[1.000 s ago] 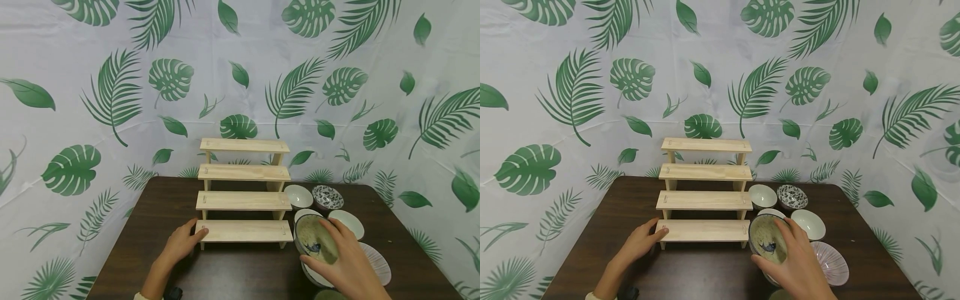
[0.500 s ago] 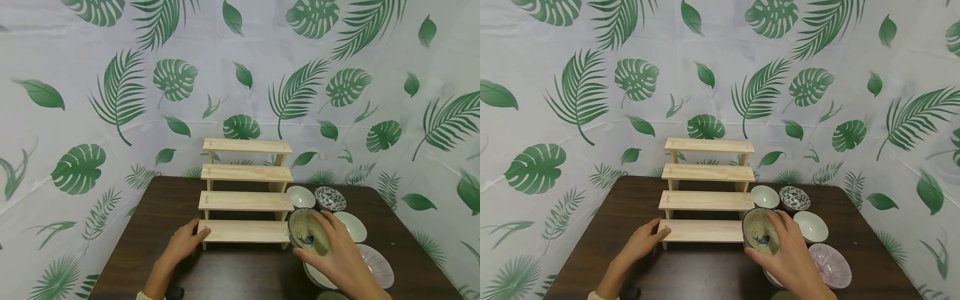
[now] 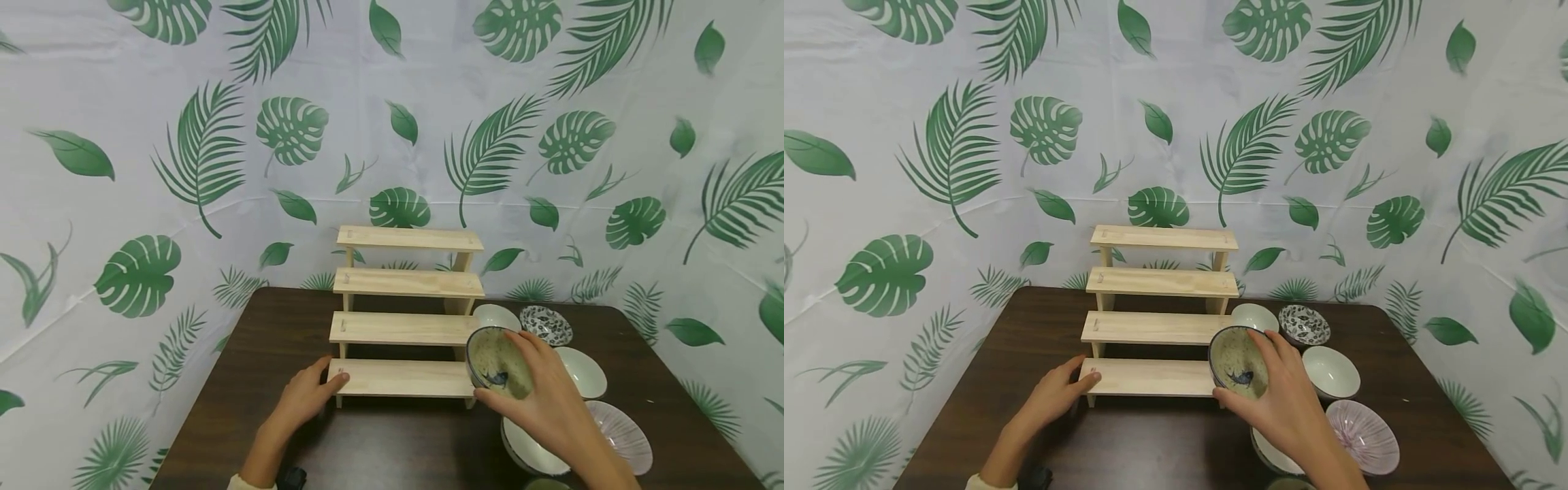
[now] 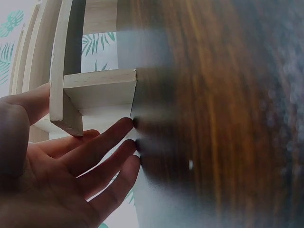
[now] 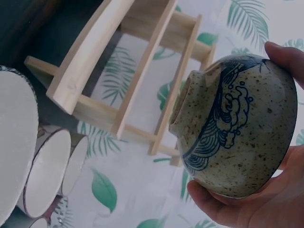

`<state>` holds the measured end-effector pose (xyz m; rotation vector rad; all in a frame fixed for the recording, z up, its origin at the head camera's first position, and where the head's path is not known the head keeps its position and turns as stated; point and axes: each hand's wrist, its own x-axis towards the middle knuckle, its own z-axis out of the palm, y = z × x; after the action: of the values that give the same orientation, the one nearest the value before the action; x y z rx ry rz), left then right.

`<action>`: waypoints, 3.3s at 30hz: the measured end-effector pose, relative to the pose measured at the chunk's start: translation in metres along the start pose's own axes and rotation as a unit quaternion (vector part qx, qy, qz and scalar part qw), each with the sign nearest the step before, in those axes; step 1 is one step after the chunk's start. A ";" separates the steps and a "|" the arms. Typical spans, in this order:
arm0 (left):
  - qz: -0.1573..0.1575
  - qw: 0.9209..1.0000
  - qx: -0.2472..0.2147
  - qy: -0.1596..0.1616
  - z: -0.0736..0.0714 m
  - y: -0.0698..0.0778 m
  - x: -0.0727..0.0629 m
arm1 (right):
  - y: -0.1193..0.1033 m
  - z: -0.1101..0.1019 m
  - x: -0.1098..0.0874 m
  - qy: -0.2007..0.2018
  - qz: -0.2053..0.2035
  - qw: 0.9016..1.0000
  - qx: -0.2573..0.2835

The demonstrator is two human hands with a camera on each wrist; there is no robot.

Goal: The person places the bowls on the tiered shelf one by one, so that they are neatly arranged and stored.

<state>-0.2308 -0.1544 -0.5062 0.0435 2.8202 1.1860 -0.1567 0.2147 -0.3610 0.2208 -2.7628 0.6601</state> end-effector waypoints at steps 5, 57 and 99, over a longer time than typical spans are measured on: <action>-0.003 1.000 -0.001 0.001 0.000 0.000 -0.001 | -0.005 0.002 0.006 -0.001 -0.003 1.000 0.004; 0.019 1.000 0.003 0.007 -0.003 0.000 0.000 | -0.040 0.007 0.064 0.001 -0.038 0.998 0.052; 0.012 1.000 -0.007 0.014 -0.003 -0.004 -0.001 | -0.060 0.039 0.120 -0.034 -0.034 0.995 0.087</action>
<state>-0.2300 -0.1591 -0.5067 0.0604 2.8425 1.2200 -0.2670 0.1342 -0.3316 0.3785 -2.7483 0.8919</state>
